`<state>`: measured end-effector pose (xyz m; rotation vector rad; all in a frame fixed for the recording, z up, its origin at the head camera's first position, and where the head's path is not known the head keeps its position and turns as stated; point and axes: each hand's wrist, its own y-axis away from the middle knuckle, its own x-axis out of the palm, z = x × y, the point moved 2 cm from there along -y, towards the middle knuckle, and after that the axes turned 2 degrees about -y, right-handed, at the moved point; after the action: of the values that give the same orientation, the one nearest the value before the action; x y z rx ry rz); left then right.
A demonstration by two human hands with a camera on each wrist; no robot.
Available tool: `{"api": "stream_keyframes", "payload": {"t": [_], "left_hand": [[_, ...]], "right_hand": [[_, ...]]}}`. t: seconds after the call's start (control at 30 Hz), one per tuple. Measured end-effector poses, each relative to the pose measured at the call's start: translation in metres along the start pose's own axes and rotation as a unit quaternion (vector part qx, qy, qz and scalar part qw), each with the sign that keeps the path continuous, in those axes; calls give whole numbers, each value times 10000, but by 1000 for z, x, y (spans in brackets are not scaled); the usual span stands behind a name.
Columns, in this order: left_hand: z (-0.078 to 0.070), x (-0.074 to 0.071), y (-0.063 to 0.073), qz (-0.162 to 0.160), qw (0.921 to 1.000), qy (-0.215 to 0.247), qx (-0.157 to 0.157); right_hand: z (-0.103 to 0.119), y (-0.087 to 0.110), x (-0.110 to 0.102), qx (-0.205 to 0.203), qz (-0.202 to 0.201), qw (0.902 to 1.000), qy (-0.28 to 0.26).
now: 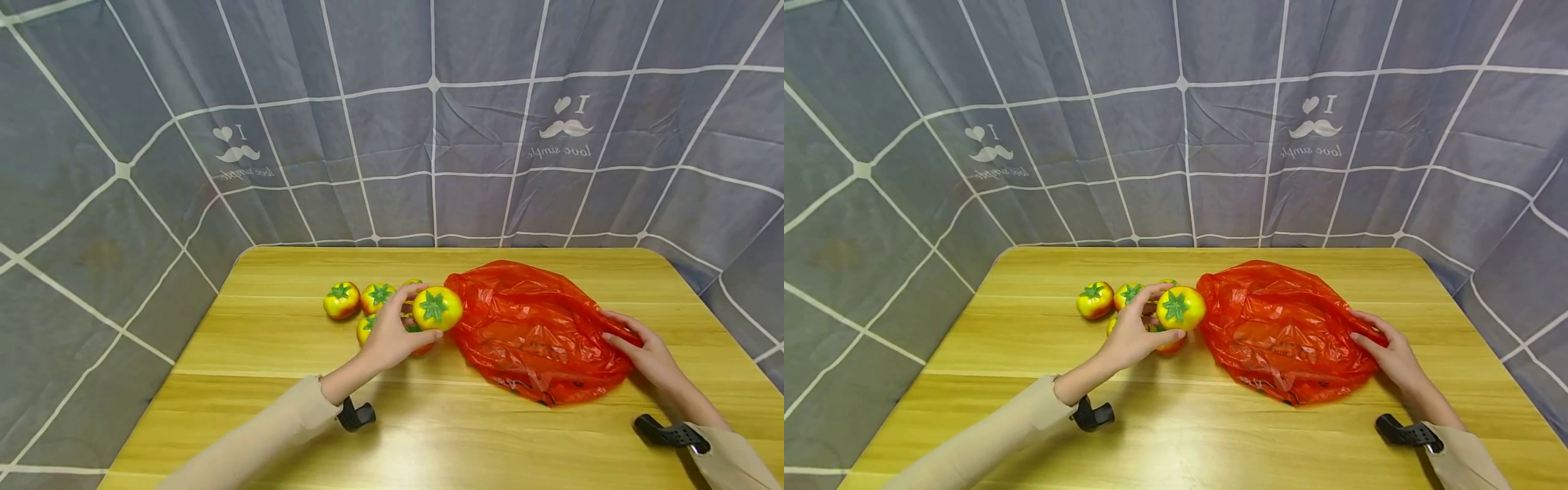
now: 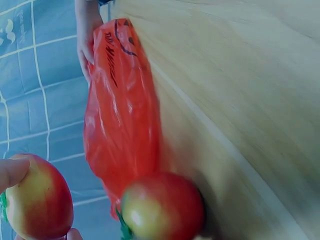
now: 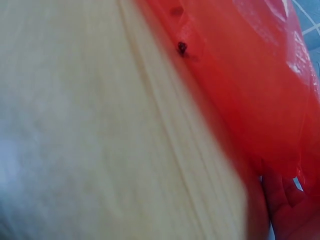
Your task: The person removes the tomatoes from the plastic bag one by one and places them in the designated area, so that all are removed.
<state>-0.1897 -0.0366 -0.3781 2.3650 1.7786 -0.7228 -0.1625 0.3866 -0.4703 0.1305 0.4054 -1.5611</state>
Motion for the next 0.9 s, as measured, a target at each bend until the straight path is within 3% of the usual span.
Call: {"api": "stream_keyframes", "payload": {"t": [0.17,0.37,0.67,0.9], "left_hand": [[5,-13,7,-105,9995,-9,-298],[11,-29,18,-312,9989,-118,-341],[22,-60,33,-492,9955,-336,-740],[34,-82,50,-712,9911,-566,-968]], "right_hand": [[0,0,-1,25,-5,10000,-90],[0,1,-2,131,-58,9999,-7],[-1,1,-2,280,38,9966,-775],[-1,1,-1,164,22,9989,-433]]}}
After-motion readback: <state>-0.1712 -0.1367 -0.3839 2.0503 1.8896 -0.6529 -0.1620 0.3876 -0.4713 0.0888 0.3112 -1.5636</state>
